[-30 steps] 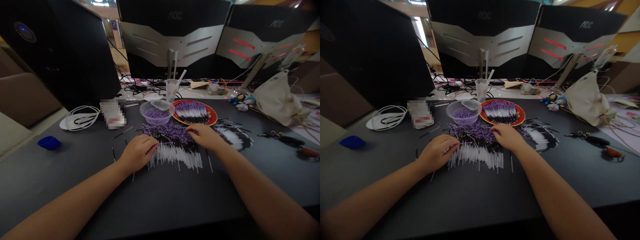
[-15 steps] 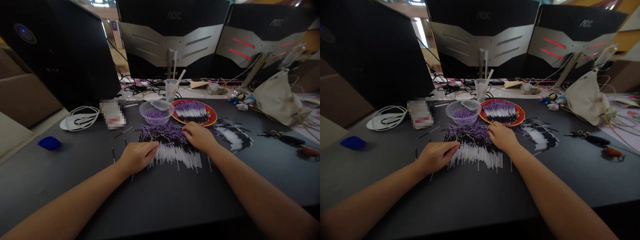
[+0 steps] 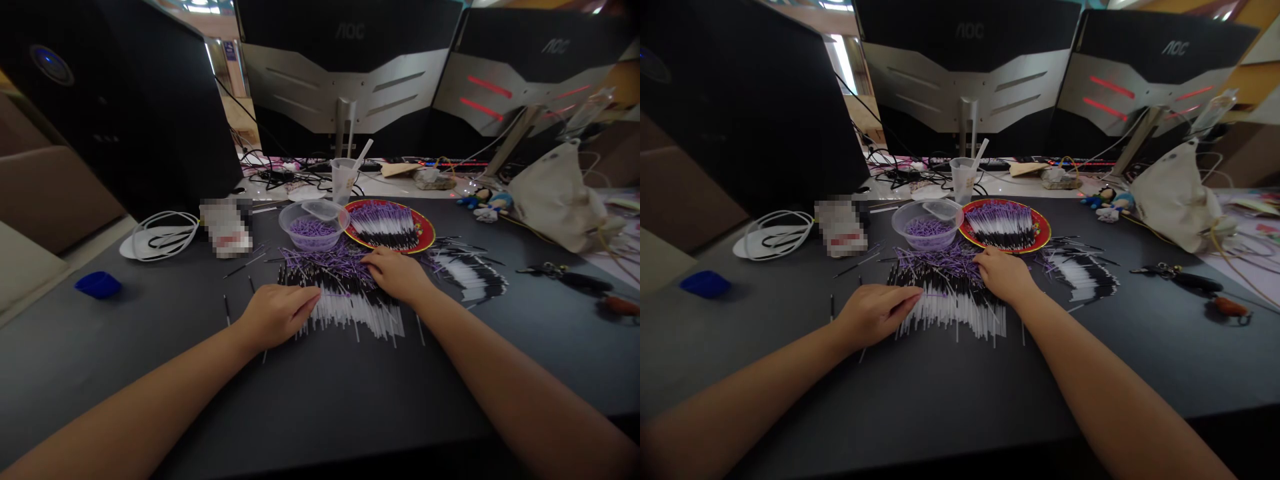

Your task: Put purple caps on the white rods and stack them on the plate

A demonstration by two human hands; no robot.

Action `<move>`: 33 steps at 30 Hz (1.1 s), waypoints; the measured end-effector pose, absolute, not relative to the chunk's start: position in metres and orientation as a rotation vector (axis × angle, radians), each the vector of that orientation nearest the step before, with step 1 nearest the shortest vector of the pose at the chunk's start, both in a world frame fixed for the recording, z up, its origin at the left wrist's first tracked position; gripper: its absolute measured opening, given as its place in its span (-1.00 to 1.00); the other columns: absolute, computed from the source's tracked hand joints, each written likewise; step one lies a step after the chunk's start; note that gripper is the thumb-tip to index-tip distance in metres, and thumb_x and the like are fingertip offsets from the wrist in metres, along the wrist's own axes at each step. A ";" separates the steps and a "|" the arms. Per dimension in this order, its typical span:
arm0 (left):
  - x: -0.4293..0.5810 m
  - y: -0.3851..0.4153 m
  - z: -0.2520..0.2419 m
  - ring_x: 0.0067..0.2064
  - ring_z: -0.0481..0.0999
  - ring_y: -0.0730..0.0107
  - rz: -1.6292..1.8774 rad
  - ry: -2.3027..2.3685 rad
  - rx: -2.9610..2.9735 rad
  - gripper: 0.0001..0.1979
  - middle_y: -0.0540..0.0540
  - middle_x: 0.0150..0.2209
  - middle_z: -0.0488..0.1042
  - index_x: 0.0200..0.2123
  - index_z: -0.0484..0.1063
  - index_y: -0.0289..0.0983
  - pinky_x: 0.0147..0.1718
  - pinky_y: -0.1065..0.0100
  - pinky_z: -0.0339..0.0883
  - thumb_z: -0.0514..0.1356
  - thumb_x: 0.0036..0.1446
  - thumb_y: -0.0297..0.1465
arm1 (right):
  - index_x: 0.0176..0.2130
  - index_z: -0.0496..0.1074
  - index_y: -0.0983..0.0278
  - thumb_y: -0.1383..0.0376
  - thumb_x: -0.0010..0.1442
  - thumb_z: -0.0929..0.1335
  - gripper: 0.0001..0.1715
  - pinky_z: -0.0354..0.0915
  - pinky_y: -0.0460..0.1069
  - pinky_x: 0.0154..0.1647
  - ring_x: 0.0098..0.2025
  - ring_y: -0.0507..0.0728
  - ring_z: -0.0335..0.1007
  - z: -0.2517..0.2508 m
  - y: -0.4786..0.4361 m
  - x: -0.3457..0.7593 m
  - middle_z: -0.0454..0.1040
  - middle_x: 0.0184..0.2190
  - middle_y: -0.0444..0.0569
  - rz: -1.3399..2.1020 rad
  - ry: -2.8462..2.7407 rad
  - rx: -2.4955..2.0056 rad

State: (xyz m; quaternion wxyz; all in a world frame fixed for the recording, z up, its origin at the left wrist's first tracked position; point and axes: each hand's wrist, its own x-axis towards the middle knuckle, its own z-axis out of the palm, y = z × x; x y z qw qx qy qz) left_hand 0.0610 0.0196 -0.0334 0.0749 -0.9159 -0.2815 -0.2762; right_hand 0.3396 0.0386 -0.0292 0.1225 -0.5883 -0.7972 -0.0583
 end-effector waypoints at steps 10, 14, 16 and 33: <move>0.063 0.019 -0.030 -0.37 0.53 0.43 -0.897 -0.811 -2.781 -0.79 -0.04 -0.38 0.53 -0.13 0.42 -0.26 -0.38 0.43 0.36 0.05 0.22 -0.40 | -0.20 0.39 0.26 0.29 0.22 0.23 -0.80 0.26 -0.01 -0.28 -0.27 0.12 0.40 -0.026 0.037 0.340 0.47 -0.27 0.00 0.025 -2.032 -1.454; 0.063 0.013 -0.025 -0.24 0.54 0.36 -0.995 -0.787 -2.852 -0.75 -0.11 -0.24 0.54 -0.10 0.40 -0.28 -0.25 0.36 0.42 0.09 0.16 -0.37 | -0.17 0.36 0.25 0.27 0.17 0.26 -0.80 0.28 -0.03 -0.38 -0.40 0.08 0.40 -0.023 0.033 0.337 0.48 -0.35 -0.04 0.282 -1.770 -1.386; 0.064 0.012 -0.024 -0.21 0.53 0.34 -1.042 -0.790 -2.885 -0.73 -0.13 -0.23 0.53 -0.09 0.39 -0.30 -0.21 0.33 0.43 0.11 0.14 -0.36 | -0.23 0.39 0.25 0.26 0.15 0.28 -0.82 0.30 -0.02 -0.40 -0.43 0.06 0.39 -0.019 0.029 0.333 0.49 -0.37 -0.04 0.403 -1.752 -1.369; 0.064 0.016 -0.027 -0.22 0.46 0.41 -0.931 -0.728 -3.014 -0.64 -0.17 -0.19 0.43 0.02 0.33 -0.28 -0.26 0.36 0.41 -0.01 0.16 -0.55 | -0.27 0.33 0.26 0.16 0.12 0.33 -0.77 0.42 0.00 -0.43 -0.53 0.01 0.43 -0.010 0.021 0.320 0.51 -0.39 -0.04 1.120 -1.443 -1.216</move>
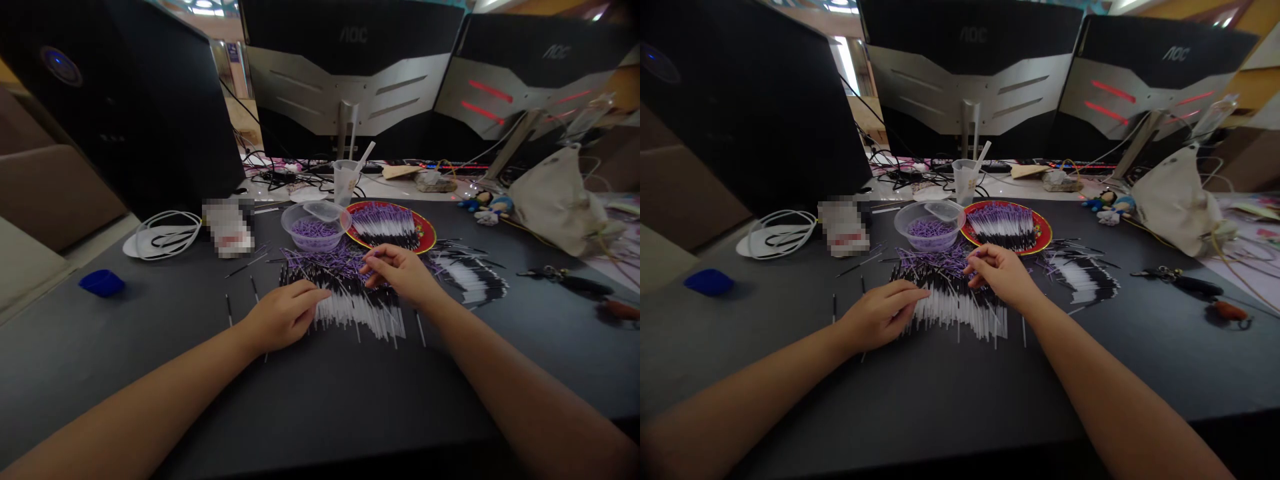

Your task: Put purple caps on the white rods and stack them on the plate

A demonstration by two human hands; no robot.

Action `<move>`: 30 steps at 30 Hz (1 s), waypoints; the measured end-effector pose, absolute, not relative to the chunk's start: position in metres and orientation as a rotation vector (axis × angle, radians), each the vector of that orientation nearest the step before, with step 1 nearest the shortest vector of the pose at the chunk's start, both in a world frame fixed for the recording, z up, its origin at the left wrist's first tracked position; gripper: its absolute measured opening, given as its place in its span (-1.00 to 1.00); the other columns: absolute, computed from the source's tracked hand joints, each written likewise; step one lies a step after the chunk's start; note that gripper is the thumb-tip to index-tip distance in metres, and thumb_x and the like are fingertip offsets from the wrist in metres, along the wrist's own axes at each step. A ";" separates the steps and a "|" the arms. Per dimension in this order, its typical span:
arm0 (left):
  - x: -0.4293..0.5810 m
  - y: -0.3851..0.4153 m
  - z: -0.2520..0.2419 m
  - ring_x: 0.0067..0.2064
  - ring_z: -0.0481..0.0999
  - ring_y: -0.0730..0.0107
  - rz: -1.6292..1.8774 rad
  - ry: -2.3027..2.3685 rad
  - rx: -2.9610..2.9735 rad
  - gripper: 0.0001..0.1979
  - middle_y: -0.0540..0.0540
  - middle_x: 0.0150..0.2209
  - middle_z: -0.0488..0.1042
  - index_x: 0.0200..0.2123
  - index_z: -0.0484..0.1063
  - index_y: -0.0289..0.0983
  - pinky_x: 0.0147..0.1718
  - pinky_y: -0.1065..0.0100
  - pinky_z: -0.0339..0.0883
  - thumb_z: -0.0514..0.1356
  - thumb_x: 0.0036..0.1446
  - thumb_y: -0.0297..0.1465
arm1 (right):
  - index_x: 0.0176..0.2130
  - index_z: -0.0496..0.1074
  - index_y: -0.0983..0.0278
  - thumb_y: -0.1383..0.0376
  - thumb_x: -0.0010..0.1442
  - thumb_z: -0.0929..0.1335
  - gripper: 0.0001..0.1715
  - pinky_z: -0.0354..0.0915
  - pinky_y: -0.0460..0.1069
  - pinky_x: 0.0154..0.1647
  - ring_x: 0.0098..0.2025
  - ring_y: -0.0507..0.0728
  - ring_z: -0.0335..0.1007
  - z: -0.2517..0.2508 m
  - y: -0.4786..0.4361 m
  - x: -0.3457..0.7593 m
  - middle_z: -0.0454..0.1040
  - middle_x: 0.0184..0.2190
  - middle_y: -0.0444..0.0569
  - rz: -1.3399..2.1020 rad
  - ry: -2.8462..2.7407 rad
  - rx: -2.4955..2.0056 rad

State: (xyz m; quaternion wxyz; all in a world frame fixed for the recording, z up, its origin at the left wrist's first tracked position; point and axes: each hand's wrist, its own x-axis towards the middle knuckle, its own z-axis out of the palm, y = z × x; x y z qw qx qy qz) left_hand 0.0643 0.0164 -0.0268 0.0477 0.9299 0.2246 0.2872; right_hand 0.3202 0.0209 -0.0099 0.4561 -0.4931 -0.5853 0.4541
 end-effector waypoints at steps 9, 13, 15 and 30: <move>0.065 0.016 -0.027 -0.19 0.47 0.40 0.912 0.720 2.790 -0.65 -0.16 -0.16 0.45 0.04 0.31 -0.26 -0.23 0.37 0.40 -0.01 0.20 -0.52 | -0.22 0.37 0.24 0.17 0.15 0.31 -0.79 0.41 0.01 -0.36 -0.45 0.03 0.45 -0.003 0.008 0.310 0.52 -0.32 -0.03 1.172 -1.511 -1.127; 0.066 0.017 -0.027 -0.24 0.48 0.44 1.002 0.785 2.673 -0.70 -0.14 -0.19 0.48 -0.01 0.36 -0.27 -0.29 0.41 0.40 0.02 0.20 -0.49 | -0.19 0.43 0.24 0.23 0.18 0.27 -0.77 0.37 0.05 -0.29 -0.37 0.09 0.46 -0.011 0.019 0.327 0.53 -0.33 0.00 0.656 -1.813 -1.365; 0.066 0.018 -0.028 -0.27 0.47 0.45 1.014 0.786 2.650 -0.71 -0.13 -0.21 0.49 -0.02 0.37 -0.27 -0.30 0.40 0.39 0.02 0.20 -0.49 | -0.18 0.46 0.24 0.28 0.18 0.25 -0.75 0.34 0.10 -0.17 -0.27 0.15 0.46 -0.014 0.026 0.337 0.54 -0.30 0.02 0.362 -1.937 -1.483; 0.066 0.021 -0.029 -0.23 0.48 0.44 1.013 0.785 2.654 -0.72 -0.12 -0.20 0.50 -0.05 0.38 -0.27 -0.26 0.39 0.38 0.03 0.19 -0.51 | -0.31 0.46 0.25 0.35 0.10 0.29 -0.85 0.27 0.03 -0.13 -0.21 0.14 0.37 -0.016 0.026 0.339 0.43 -0.28 0.01 0.157 -2.370 -1.568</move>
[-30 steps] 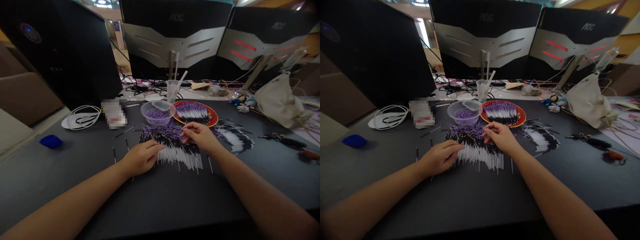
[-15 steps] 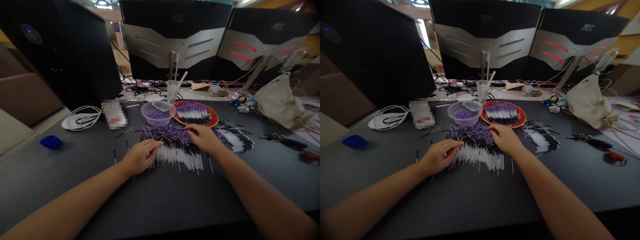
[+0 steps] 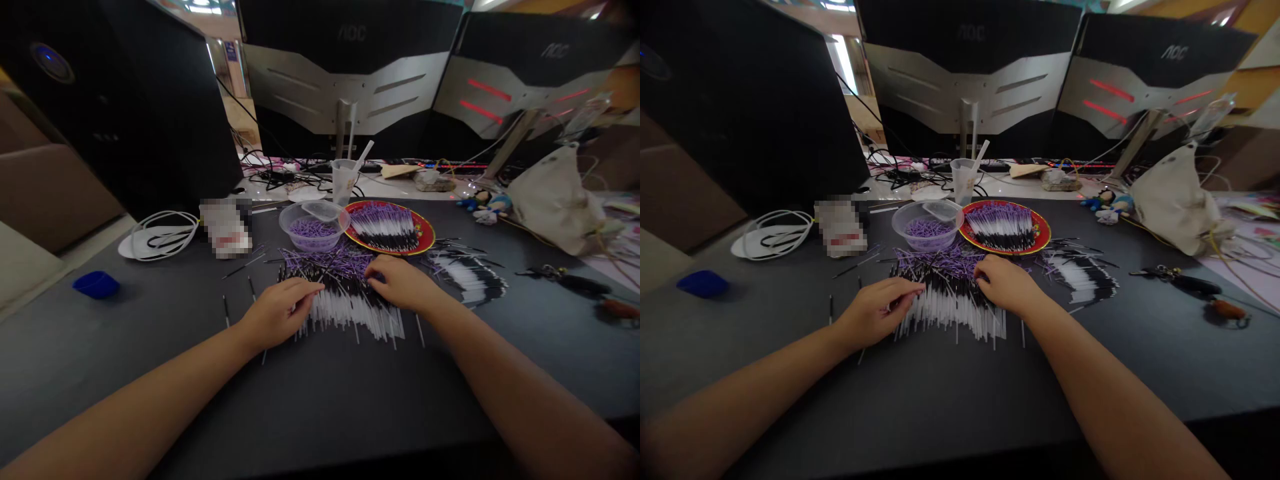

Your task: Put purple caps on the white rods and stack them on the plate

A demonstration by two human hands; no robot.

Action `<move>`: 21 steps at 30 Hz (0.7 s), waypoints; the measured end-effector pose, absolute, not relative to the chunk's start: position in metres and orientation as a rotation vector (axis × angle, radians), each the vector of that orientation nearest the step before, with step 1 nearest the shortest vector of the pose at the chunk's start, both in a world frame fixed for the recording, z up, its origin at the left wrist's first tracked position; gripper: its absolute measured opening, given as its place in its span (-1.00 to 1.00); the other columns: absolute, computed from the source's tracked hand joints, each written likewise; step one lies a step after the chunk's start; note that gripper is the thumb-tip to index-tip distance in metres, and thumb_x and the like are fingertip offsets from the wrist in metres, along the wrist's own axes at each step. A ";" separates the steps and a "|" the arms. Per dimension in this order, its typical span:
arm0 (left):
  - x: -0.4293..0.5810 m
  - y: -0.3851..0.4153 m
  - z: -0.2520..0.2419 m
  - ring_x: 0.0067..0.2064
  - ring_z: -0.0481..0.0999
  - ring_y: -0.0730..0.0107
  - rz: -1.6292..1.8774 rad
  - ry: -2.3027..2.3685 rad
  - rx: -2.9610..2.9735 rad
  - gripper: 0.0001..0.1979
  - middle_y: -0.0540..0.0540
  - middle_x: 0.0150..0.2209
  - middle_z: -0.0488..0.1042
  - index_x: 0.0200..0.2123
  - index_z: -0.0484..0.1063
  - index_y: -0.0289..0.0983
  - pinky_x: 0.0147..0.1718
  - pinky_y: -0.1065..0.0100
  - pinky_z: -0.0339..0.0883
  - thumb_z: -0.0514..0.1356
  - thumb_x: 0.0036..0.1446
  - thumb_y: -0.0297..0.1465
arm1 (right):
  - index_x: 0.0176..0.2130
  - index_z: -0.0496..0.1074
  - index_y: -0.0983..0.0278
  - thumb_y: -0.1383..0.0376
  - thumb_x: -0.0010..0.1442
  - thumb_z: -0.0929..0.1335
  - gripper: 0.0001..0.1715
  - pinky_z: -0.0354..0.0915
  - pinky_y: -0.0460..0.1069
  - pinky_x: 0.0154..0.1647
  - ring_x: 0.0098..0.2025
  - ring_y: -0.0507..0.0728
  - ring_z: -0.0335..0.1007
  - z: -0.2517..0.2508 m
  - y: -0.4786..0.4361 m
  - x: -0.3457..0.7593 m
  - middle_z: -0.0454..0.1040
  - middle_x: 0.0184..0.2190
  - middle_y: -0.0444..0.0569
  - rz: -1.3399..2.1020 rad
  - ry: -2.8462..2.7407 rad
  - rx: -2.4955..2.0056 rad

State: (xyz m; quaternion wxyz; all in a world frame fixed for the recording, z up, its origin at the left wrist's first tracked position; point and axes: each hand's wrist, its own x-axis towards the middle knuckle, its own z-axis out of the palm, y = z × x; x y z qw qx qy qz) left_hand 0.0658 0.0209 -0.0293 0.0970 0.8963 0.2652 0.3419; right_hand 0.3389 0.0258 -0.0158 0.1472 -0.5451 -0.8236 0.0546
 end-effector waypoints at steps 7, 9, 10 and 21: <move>0.066 0.021 -0.029 -0.25 0.48 0.44 0.991 0.787 2.663 -0.73 -0.11 -0.21 0.50 -0.05 0.39 -0.27 -0.28 0.41 0.37 0.04 0.19 -0.51 | -0.37 0.39 0.25 0.37 0.09 0.28 -0.91 0.25 0.02 -0.19 -0.24 0.14 0.36 -0.021 0.026 0.335 0.40 -0.30 0.01 0.149 -2.357 -1.564; 0.065 0.021 -0.030 -0.25 0.49 0.44 0.986 0.794 2.668 -0.72 -0.11 -0.21 0.50 -0.05 0.39 -0.27 -0.29 0.41 0.37 0.04 0.19 -0.50 | -0.36 0.36 0.26 0.37 0.10 0.27 -0.92 0.24 0.01 -0.22 -0.25 0.14 0.35 -0.021 0.026 0.334 0.40 -0.31 0.01 0.150 -2.315 -1.538; 0.065 0.021 -0.030 -0.25 0.49 0.44 0.985 0.798 2.671 -0.73 -0.11 -0.21 0.51 -0.05 0.39 -0.27 -0.30 0.41 0.38 0.04 0.19 -0.50 | -0.35 0.35 0.26 0.37 0.12 0.26 -0.92 0.24 0.01 -0.25 -0.28 0.13 0.34 -0.021 0.026 0.333 0.41 -0.32 0.01 0.162 -2.276 -1.517; 0.065 0.016 -0.027 -0.14 0.51 0.39 1.056 0.769 2.707 -0.72 -0.12 -0.14 0.52 -0.05 0.39 -0.30 -0.16 0.32 0.42 0.04 0.19 -0.47 | -0.19 0.41 0.29 0.30 0.08 0.32 -0.76 0.36 0.02 -0.47 -0.50 0.05 0.38 -0.023 0.029 0.330 0.45 -0.42 -0.03 0.915 -1.614 -1.428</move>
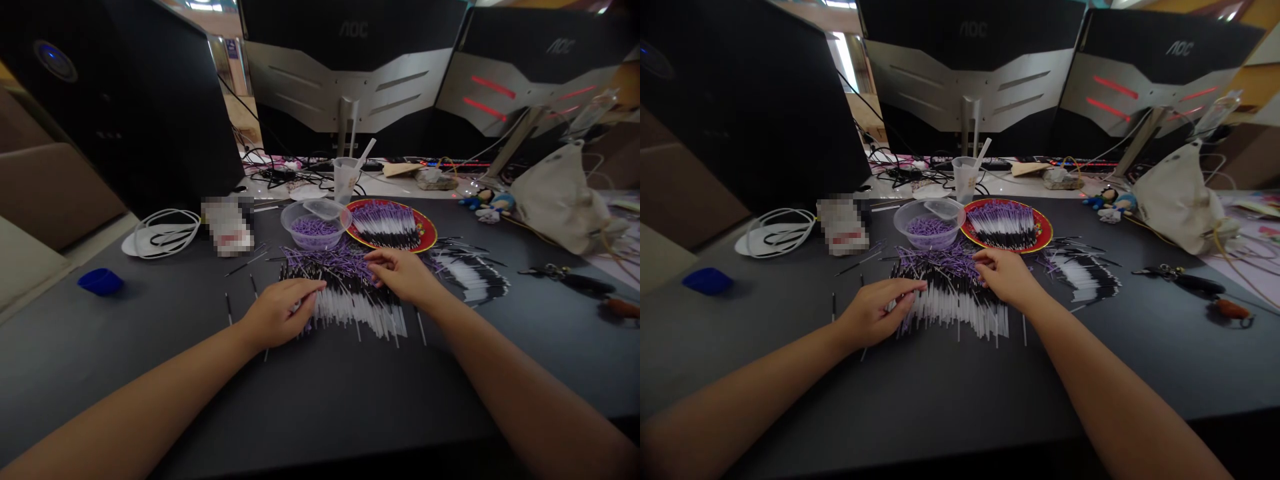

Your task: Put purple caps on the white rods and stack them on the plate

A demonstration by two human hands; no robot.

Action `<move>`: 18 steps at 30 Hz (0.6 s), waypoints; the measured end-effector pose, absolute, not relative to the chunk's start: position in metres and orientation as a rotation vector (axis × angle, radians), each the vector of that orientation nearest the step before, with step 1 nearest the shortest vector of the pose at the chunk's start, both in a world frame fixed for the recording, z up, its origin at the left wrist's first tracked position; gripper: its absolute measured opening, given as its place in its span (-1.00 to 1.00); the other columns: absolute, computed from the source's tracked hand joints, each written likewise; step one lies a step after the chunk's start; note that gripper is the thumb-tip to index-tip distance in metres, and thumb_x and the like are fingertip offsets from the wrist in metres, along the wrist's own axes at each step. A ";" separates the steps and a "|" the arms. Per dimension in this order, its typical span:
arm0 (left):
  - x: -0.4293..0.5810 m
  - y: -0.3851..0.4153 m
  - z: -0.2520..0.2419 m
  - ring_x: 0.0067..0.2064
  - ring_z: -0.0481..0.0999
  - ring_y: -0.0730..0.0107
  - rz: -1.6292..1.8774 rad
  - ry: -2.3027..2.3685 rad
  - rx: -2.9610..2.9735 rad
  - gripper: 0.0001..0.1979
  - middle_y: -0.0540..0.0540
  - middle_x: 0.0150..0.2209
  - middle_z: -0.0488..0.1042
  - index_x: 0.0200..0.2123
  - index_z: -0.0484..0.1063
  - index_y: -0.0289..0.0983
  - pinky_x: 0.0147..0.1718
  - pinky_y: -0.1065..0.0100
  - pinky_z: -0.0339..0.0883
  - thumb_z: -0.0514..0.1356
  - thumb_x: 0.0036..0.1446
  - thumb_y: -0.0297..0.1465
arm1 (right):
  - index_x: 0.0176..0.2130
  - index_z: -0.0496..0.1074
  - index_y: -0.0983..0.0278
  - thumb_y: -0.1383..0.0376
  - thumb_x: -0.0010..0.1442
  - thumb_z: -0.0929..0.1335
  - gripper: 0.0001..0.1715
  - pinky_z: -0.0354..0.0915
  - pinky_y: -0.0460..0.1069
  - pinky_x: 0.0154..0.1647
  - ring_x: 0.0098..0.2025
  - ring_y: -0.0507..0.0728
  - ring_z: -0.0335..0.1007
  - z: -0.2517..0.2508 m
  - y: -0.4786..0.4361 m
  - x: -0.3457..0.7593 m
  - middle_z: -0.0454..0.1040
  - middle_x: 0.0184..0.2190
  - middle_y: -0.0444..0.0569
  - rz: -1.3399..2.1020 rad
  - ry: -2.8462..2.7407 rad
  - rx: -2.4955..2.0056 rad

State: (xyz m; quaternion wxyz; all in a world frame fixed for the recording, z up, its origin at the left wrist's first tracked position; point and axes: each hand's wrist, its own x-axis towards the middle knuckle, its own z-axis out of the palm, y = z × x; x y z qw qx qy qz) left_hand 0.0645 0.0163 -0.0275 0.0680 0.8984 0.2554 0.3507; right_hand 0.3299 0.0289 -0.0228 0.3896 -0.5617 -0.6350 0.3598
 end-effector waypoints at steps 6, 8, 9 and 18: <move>0.065 0.016 -0.026 -0.16 0.52 0.39 1.037 0.779 2.696 -0.74 -0.11 -0.16 0.53 -0.07 0.40 -0.29 -0.17 0.31 0.42 0.06 0.19 -0.44 | -0.34 0.43 0.25 0.32 0.04 0.36 -0.91 0.33 -0.01 -0.48 -0.51 0.05 0.40 -0.022 0.029 0.331 0.45 -0.51 -0.08 0.870 -1.708 -1.437; 0.067 0.016 -0.026 -0.21 0.52 0.41 1.049 0.818 2.667 -0.76 -0.10 -0.20 0.53 -0.09 0.41 -0.29 -0.22 0.36 0.42 0.07 0.19 -0.42 | -0.35 0.41 0.25 0.31 0.04 0.37 -0.90 0.31 -0.04 -0.53 -0.51 0.04 0.39 -0.017 0.023 0.324 0.44 -0.51 -0.09 0.958 -1.704 -1.391; 0.068 0.016 -0.026 -0.24 0.52 0.42 1.053 0.839 2.648 -0.76 -0.10 -0.21 0.53 -0.09 0.41 -0.28 -0.26 0.38 0.42 0.08 0.19 -0.40 | -0.35 0.40 0.26 0.30 0.03 0.37 -0.89 0.29 -0.06 -0.55 -0.52 0.04 0.39 -0.015 0.020 0.319 0.43 -0.52 -0.10 1.031 -1.705 -1.358; 0.076 0.010 -0.024 -0.24 0.46 0.42 0.953 0.727 2.660 -0.83 -0.09 -0.27 0.48 -0.19 0.43 -0.26 -0.23 0.38 0.36 0.05 0.23 -0.42 | -0.34 0.36 0.26 0.29 0.03 0.39 -0.85 0.21 -0.16 -0.65 -0.56 -0.03 0.31 -0.013 -0.002 0.280 0.35 -0.56 -0.20 1.507 -1.704 -1.145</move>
